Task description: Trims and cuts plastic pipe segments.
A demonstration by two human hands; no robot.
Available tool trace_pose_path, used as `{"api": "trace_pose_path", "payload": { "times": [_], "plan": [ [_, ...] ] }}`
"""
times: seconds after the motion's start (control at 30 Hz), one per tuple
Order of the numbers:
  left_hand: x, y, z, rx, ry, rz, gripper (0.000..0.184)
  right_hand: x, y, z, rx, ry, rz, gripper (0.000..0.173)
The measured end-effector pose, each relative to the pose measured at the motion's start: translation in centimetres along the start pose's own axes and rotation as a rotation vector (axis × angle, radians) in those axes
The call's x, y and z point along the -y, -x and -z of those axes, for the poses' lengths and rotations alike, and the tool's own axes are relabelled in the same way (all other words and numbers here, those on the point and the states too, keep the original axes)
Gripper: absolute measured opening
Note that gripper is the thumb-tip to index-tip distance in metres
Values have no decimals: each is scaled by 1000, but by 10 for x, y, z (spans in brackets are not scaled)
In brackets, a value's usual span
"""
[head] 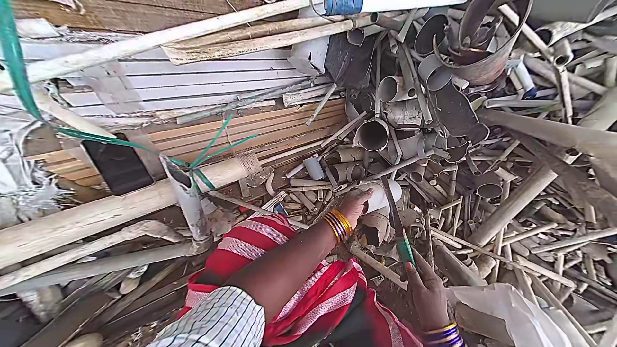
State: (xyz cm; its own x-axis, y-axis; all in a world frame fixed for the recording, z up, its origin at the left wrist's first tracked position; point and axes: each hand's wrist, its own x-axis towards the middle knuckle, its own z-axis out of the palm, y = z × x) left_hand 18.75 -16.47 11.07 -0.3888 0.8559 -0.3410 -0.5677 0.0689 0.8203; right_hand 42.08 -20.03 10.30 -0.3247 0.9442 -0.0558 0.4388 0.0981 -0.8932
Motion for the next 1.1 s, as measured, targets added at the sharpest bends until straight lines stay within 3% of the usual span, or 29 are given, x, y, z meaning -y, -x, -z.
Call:
{"api": "trace_pose_path", "payload": {
  "times": [0.1,0.2,0.37,0.53,0.7,0.83,0.9,1.03,1.1],
  "plan": [
    [0,6,-2,91,-148,-38,23,0,-6,8,-30,8,-8,45],
    [0,4,-1,96,-181,-50,21,1,5,1,67,18,67,51],
    [-1,5,-1,88,-147,-21,25,0,-11,10,-64,-167,-113,41],
    [0,-2,3,8,-131,-16,32,4,5,-2,155,-82,48,50],
    [7,2,-1,3,-149,-31,32,5,-12,15,-29,-138,-113,42],
    [13,-4,0,-119,-127,-16,58,11,10,-4,164,3,69,46],
    [14,-6,0,-155,-98,-7,60,11,9,-3,181,8,68,46],
    [9,-3,-3,-47,-134,-15,50,4,-10,15,-37,-103,-75,39],
    [8,0,-4,22,-148,7,45,3,-11,14,-28,-142,-125,39]
  ]
}}
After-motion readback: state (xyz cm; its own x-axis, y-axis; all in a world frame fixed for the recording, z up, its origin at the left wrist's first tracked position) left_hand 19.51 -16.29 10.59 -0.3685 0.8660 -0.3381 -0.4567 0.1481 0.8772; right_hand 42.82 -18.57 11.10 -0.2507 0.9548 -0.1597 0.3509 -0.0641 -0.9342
